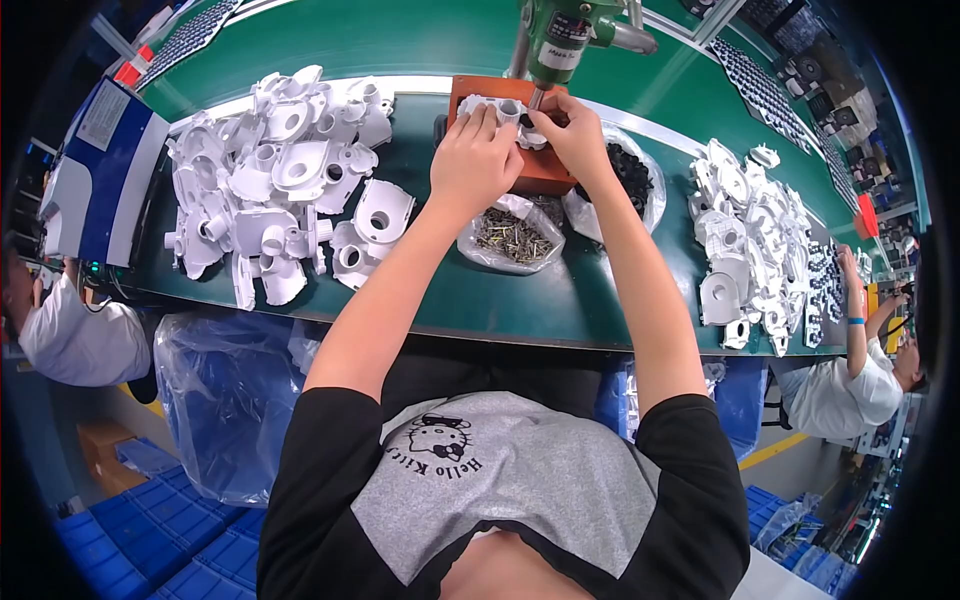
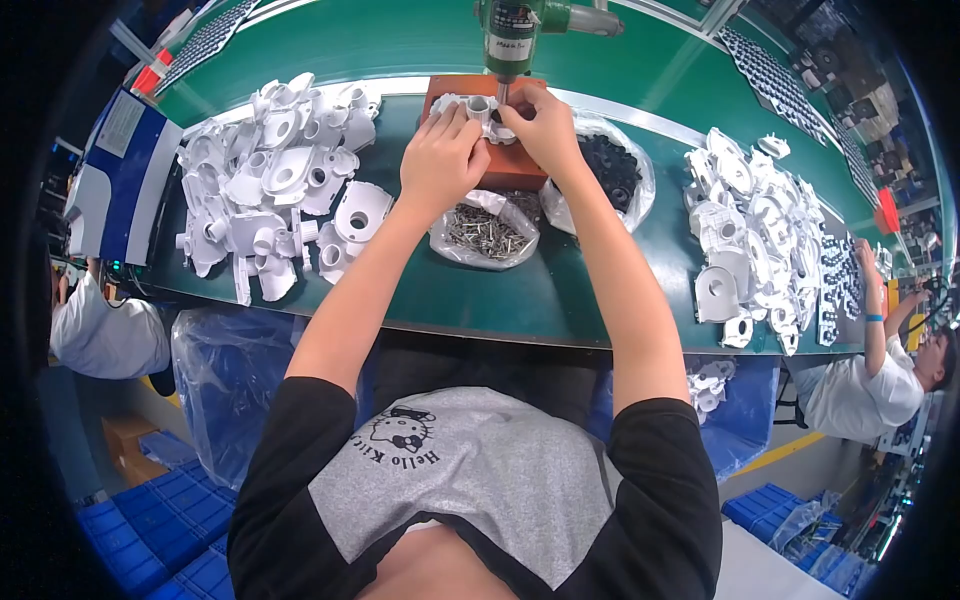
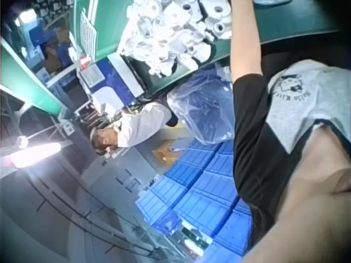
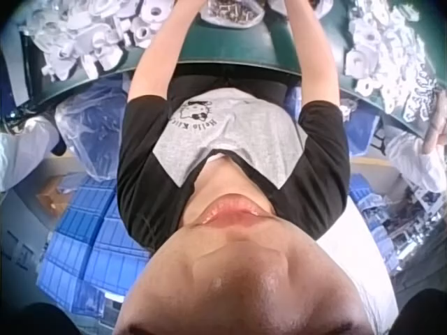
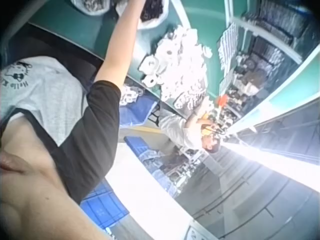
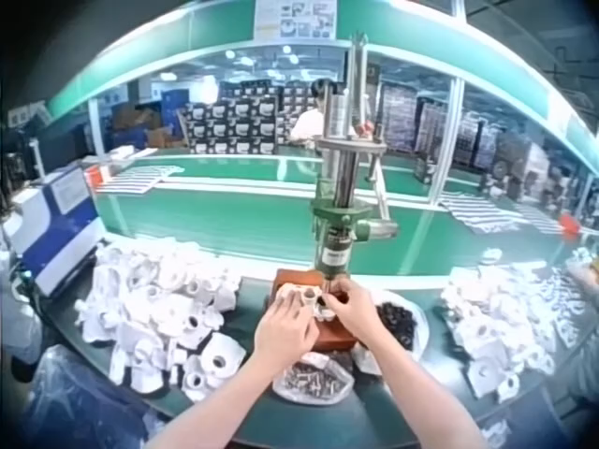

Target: Assembling plastic components using a manual press at an industrial workbench.

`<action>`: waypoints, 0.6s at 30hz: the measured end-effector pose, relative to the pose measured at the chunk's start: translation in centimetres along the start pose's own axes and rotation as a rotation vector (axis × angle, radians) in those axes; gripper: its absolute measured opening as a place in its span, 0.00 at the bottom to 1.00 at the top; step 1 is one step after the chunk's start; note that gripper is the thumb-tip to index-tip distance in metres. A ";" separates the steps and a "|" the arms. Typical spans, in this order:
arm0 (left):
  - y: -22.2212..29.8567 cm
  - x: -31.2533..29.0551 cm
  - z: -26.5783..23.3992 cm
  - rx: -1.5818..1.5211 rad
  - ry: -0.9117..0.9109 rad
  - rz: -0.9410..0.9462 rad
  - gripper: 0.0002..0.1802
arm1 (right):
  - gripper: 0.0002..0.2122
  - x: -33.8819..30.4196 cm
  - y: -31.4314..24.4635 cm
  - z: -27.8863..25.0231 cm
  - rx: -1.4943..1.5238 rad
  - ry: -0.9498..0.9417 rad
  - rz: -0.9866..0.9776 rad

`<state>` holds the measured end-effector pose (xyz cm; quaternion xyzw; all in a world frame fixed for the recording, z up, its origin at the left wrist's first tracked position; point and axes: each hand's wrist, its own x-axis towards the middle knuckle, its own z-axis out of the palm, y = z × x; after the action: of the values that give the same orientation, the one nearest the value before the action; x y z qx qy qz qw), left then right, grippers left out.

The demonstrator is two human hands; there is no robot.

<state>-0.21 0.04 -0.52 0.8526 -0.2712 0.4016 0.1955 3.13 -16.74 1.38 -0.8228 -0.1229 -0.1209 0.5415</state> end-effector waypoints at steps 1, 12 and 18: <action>0.1 0.1 -0.1 -0.001 -0.004 -0.003 0.09 | 0.08 -0.3 0.0 -0.1 -0.001 0.000 0.000; 0.3 0.1 0.0 -0.007 0.002 -0.011 0.09 | 0.11 -2.3 0.7 -0.7 -0.444 -0.018 -0.459; 0.2 -0.1 0.1 -0.011 0.006 -0.006 0.09 | 0.13 -5.6 0.3 -1.4 -0.323 0.020 -0.411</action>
<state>-0.35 -0.12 -0.59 0.8511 -0.2705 0.4019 0.2022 -2.13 -18.50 -0.22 -0.8551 -0.2615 -0.2545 0.3683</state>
